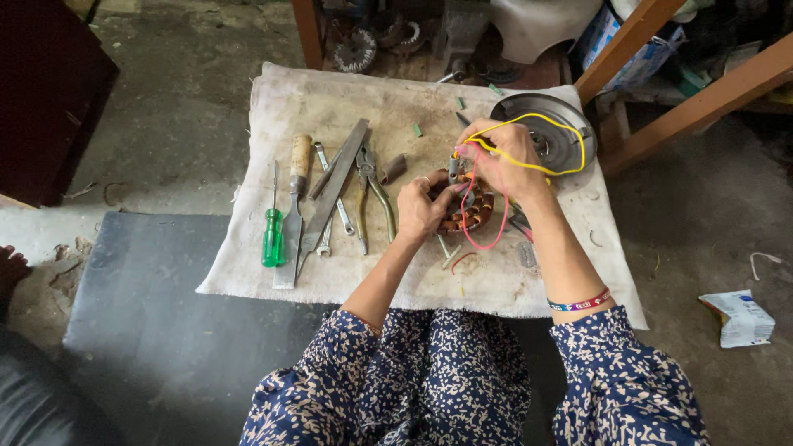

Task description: The person is repairing a circular electrical component, likely a motor stator. They use scissors to strip the insulation from colored wires and then insert the wire ends into the slots of the copper-wound stator.

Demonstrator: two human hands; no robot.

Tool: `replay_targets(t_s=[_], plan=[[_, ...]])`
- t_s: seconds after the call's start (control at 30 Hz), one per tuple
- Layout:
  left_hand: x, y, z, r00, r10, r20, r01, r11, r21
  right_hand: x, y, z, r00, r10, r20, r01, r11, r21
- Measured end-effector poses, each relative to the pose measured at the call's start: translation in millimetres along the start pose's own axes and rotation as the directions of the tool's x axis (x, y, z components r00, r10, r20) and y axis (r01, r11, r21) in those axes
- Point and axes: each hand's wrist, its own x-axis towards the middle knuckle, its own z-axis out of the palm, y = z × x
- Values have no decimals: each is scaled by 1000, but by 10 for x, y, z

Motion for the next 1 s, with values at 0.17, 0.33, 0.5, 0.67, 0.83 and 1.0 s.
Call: replay_targets(t_s=[0.17, 0.33, 0.5, 0.67, 0.83, 1.0], plan=[[7, 22, -28, 1000, -5, -5, 4, 984, -176, 38, 56, 30, 998, 59, 23, -59, 998, 12], [-62, 84, -71, 991, -124, 58, 137, 886, -443, 46, 81, 21, 996, 69, 60, -72, 996, 45], [106, 74, -141, 978, -124, 169, 189, 874, -448, 29, 114, 16, 991, 124, 41, -127, 986, 104], [163, 105, -178, 981, -110, 162, 161, 922, -352, 94, 107, -53, 1000, 8, -22, -4, 983, 185], [96, 275, -297, 1000, -7, 17, 13, 944, -329, 34, 2, -99, 990, -19, -141, 47, 979, 198], [52, 522, -336, 997, 48, -55, -64, 932, -357, -140, -89, -117, 984, 14, -177, 51, 933, 355]])
